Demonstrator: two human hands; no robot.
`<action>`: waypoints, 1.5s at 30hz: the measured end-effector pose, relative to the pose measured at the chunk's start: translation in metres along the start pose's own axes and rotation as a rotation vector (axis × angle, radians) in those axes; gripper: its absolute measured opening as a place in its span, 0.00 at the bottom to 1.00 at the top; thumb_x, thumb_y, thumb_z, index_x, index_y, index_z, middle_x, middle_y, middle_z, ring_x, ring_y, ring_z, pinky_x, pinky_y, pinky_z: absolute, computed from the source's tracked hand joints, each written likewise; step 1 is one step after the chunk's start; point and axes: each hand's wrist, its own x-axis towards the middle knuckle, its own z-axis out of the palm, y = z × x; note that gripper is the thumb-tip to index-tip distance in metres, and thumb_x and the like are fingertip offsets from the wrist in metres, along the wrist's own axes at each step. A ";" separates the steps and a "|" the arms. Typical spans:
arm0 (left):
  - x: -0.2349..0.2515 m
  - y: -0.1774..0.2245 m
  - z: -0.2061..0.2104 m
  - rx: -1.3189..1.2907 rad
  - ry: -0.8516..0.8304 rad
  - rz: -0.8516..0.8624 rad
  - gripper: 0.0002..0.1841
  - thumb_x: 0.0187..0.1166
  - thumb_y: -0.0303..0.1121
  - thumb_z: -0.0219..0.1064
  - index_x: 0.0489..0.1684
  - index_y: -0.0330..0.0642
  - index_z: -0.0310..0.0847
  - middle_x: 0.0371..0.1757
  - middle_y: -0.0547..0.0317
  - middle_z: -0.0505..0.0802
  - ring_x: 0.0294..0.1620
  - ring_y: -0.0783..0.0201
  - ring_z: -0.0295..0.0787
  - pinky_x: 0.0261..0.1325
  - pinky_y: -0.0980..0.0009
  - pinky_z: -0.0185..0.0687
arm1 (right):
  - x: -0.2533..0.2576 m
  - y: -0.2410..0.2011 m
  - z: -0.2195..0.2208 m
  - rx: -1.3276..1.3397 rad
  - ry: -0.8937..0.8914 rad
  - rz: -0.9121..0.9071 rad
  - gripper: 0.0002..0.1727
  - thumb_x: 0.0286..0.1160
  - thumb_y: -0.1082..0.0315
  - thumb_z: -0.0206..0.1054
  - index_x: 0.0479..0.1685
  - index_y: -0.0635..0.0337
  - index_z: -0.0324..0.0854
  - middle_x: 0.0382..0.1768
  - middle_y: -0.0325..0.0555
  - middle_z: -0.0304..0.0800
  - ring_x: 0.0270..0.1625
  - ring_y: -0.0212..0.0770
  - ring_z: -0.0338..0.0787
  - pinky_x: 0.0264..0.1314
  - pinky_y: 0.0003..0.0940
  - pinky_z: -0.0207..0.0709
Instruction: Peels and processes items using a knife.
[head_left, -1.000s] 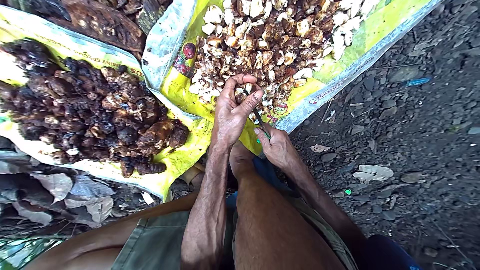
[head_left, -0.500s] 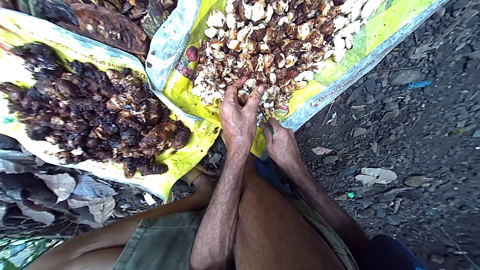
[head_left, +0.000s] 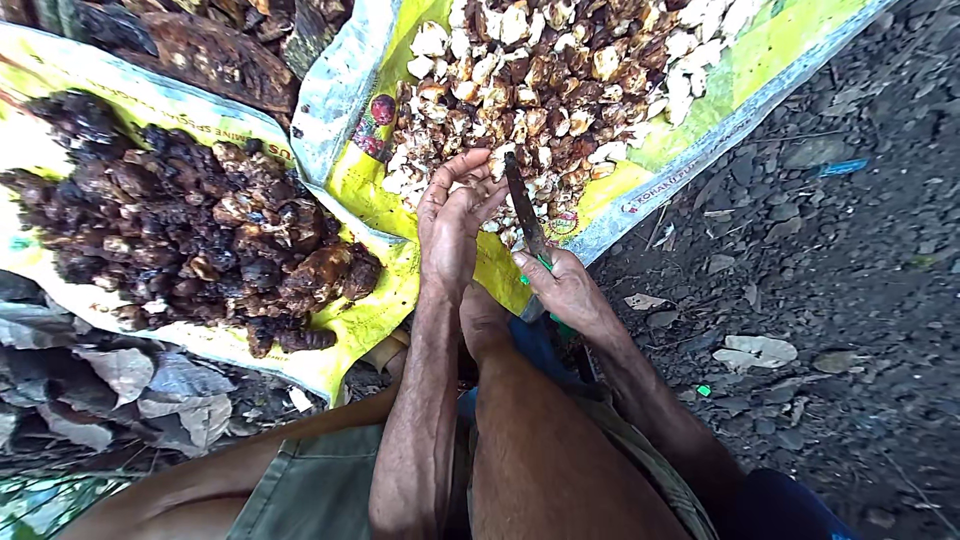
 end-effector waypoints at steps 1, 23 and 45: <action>0.002 0.000 -0.002 -0.013 0.013 0.002 0.18 0.80 0.22 0.47 0.62 0.31 0.76 0.59 0.41 0.87 0.56 0.50 0.91 0.65 0.51 0.88 | 0.000 0.001 -0.001 0.029 -0.023 0.016 0.21 0.91 0.51 0.57 0.28 0.53 0.77 0.12 0.36 0.67 0.13 0.32 0.68 0.18 0.30 0.65; -0.004 0.013 -0.006 0.122 -0.083 -0.073 0.22 0.91 0.26 0.43 0.79 0.39 0.72 0.72 0.51 0.81 0.46 0.59 0.90 0.49 0.59 0.93 | -0.010 -0.011 0.000 -0.333 0.148 -0.042 0.21 0.91 0.48 0.55 0.37 0.53 0.80 0.18 0.38 0.70 0.21 0.37 0.74 0.25 0.39 0.67; -0.026 0.031 0.000 0.018 -0.024 -0.138 0.18 0.94 0.32 0.42 0.67 0.42 0.78 0.45 0.55 0.86 0.32 0.68 0.84 0.35 0.75 0.84 | -0.010 0.000 -0.002 -0.304 0.178 -0.187 0.21 0.90 0.47 0.54 0.34 0.51 0.79 0.14 0.33 0.67 0.16 0.32 0.70 0.20 0.33 0.62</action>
